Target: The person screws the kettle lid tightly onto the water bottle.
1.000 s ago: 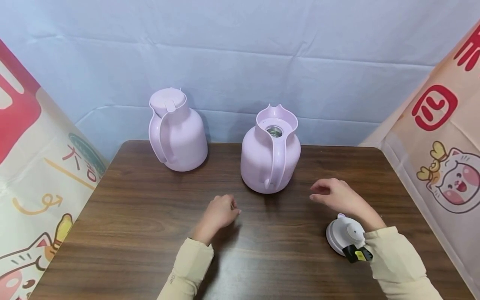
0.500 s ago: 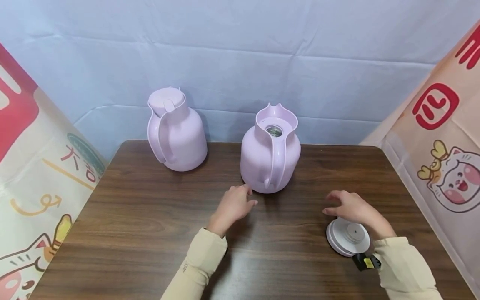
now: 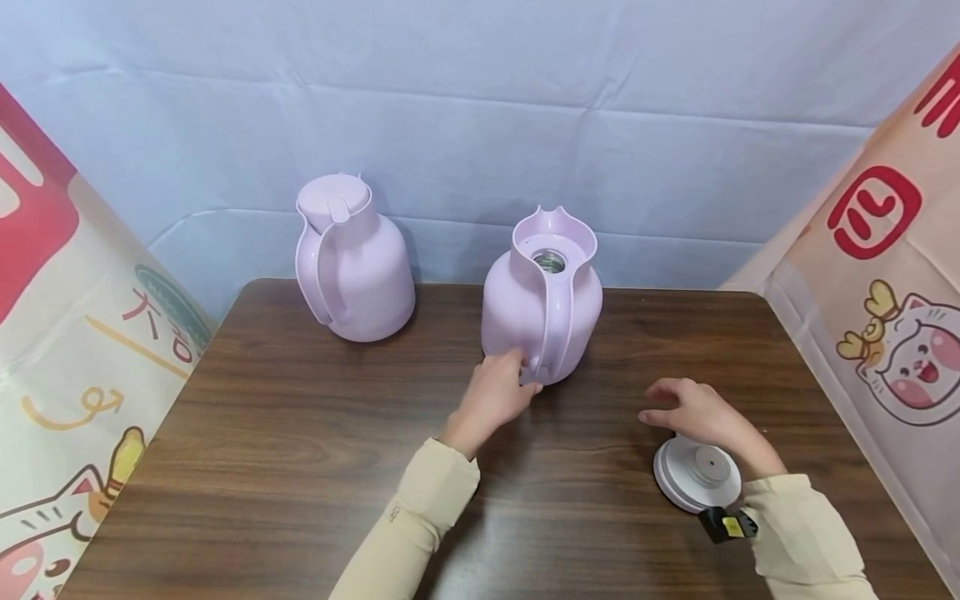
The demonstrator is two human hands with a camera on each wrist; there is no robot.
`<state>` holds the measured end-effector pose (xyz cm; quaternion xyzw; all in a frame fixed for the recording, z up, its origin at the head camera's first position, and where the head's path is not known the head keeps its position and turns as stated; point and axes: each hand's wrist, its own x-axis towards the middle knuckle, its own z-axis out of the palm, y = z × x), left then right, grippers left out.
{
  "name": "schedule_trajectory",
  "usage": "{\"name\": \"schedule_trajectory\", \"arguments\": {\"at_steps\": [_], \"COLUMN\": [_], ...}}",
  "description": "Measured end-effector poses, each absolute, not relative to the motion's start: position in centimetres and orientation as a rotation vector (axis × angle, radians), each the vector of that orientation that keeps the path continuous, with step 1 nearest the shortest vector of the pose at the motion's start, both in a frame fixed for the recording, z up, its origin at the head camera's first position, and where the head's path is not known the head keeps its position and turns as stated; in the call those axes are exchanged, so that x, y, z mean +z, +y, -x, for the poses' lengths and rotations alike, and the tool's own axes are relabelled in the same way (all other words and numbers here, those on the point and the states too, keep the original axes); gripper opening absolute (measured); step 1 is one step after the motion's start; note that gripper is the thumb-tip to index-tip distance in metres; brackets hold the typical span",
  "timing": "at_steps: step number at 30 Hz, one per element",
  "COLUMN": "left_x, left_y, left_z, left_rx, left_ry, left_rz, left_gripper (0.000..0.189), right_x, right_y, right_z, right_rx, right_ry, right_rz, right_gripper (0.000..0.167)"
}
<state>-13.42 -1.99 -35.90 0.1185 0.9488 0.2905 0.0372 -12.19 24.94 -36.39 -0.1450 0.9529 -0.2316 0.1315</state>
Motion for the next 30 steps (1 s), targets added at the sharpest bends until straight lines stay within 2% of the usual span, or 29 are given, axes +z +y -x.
{"name": "schedule_trajectory", "arguments": {"at_steps": [11, 20, 30], "left_x": [-35.7, -35.7, -35.8], "left_y": [-0.6, 0.2, 0.6], "left_z": [13.9, 13.7, 13.9], "left_rx": [0.921, 1.039, 0.979], "left_ry": [2.985, 2.992, 3.056], "left_rz": [-0.374, -0.301, -0.303], "left_gripper": [0.03, 0.036, 0.029], "right_x": [-36.2, -36.4, -36.5], "right_y": [23.8, 23.7, 25.0], "right_z": [12.4, 12.5, 12.0], "right_rx": [-0.732, -0.723, -0.675], "right_ry": [2.737, 2.761, 2.735], "right_rz": [0.415, 0.425, 0.414], "right_gripper": [0.039, 0.037, 0.041]}}
